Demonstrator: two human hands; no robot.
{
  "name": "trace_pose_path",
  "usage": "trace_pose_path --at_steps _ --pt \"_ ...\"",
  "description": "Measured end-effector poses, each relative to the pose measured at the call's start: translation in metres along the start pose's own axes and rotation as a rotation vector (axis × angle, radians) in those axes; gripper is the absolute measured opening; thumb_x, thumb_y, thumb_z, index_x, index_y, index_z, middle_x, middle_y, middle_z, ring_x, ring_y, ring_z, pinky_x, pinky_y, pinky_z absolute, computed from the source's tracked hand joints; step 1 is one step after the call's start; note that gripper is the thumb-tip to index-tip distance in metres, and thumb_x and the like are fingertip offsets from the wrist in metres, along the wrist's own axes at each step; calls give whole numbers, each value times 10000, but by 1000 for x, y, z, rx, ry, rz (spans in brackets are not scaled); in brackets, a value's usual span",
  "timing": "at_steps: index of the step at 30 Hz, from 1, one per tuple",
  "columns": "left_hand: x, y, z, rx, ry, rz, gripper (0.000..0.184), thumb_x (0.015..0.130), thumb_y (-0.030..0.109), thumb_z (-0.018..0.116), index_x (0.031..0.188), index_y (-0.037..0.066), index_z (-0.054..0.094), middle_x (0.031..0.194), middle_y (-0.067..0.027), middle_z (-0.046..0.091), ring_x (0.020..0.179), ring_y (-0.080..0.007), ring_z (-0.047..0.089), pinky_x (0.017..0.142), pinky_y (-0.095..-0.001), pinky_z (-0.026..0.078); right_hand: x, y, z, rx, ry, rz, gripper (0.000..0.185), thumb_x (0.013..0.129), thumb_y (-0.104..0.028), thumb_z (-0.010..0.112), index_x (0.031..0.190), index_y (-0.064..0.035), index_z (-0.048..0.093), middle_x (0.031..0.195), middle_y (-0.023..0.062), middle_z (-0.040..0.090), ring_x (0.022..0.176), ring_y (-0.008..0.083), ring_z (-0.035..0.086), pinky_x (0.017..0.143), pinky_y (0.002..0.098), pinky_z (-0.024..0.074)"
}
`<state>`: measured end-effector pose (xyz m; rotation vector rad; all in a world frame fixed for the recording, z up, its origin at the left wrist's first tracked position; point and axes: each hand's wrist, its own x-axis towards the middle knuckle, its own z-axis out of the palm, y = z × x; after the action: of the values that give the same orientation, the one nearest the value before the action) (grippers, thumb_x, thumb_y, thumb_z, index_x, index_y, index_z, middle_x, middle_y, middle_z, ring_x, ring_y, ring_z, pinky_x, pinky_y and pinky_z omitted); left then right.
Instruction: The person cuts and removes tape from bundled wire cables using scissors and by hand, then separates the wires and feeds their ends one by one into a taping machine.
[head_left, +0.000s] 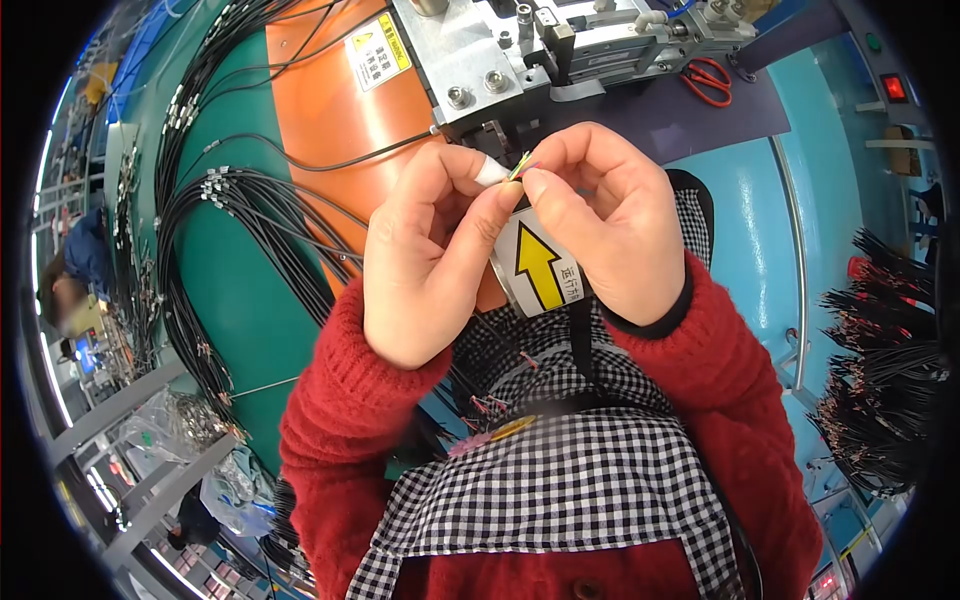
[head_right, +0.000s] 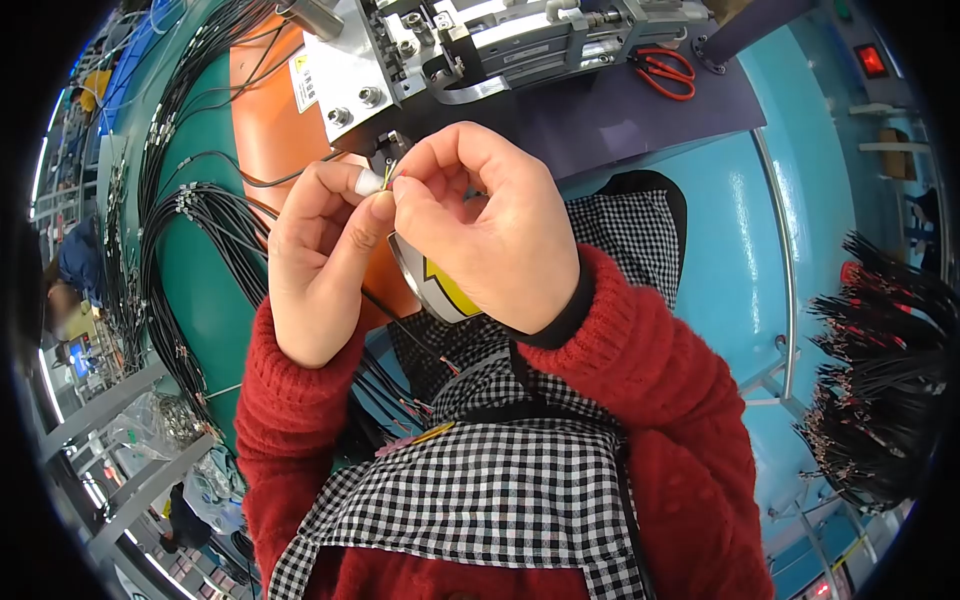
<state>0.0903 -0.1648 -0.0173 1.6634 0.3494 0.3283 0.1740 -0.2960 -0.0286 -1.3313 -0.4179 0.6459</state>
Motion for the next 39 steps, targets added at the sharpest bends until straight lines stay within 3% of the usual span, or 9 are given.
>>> trace_pose_path --at_steps 10,14,19,20,24,35,39 --pt "-2 -3 1 38 41 72 78 901 -17 605 965 9 567 765 -14 570 608 -58 470 539 -172 396 3 3 -2 125 -44 -12 102 879 -34 572 976 -5 586 848 40 604 729 73 518 674 167 442" --pt "-2 -8 3 -81 7 77 89 910 -19 588 991 6 561 780 -18 568 639 -60 475 569 -174 401 9 3 -14 676 -179 415 60 857 -39 604 910 -13 614 760 12 574 601 52 455 560 166 394" --pt "-2 -2 9 -260 24 -13 93 917 -13 586 1000 5 546 785 -22 565 659 -61 483 586 -173 404 11 3 -16 734 -233 498 68 832 -15 638 898 -12 619 787 17 565 587 67 453 542 182 396" --pt "-3 -2 8 -257 22 -6 93 917 -13 586 1000 5 546 785 -22 565 659 -61 483 586 -173 404 10 2 -14 734 -237 491 68 832 -15 638 898 -12 619 787 17 565 587 67 453 542 182 396" --pt "-2 -6 5 -197 31 43 83 925 -4 581 993 6 535 788 -24 563 669 -64 490 587 -173 405 8 0 -6 -240 -7 -306 87 792 15 661 863 -18 623 806 15 553 593 80 454 534 196 396" --pt "-5 -8 4 -59 33 62 92 913 -21 590 973 11 528 827 -38 579 675 -79 511 612 -184 430 6 -10 -2 -338 21 -337 79 796 42 629 856 -9 615 865 29 555 653 88 466 578 185 398" --pt "-1 8 1 -157 -42 -57 142 900 -39 595 1018 6 530 845 -56 598 668 -111 537 608 -203 452 11 -1 -10 -142 -21 -219 68 801 29 627 856 -9 615 847 23 550 644 85 450 587 183 389"
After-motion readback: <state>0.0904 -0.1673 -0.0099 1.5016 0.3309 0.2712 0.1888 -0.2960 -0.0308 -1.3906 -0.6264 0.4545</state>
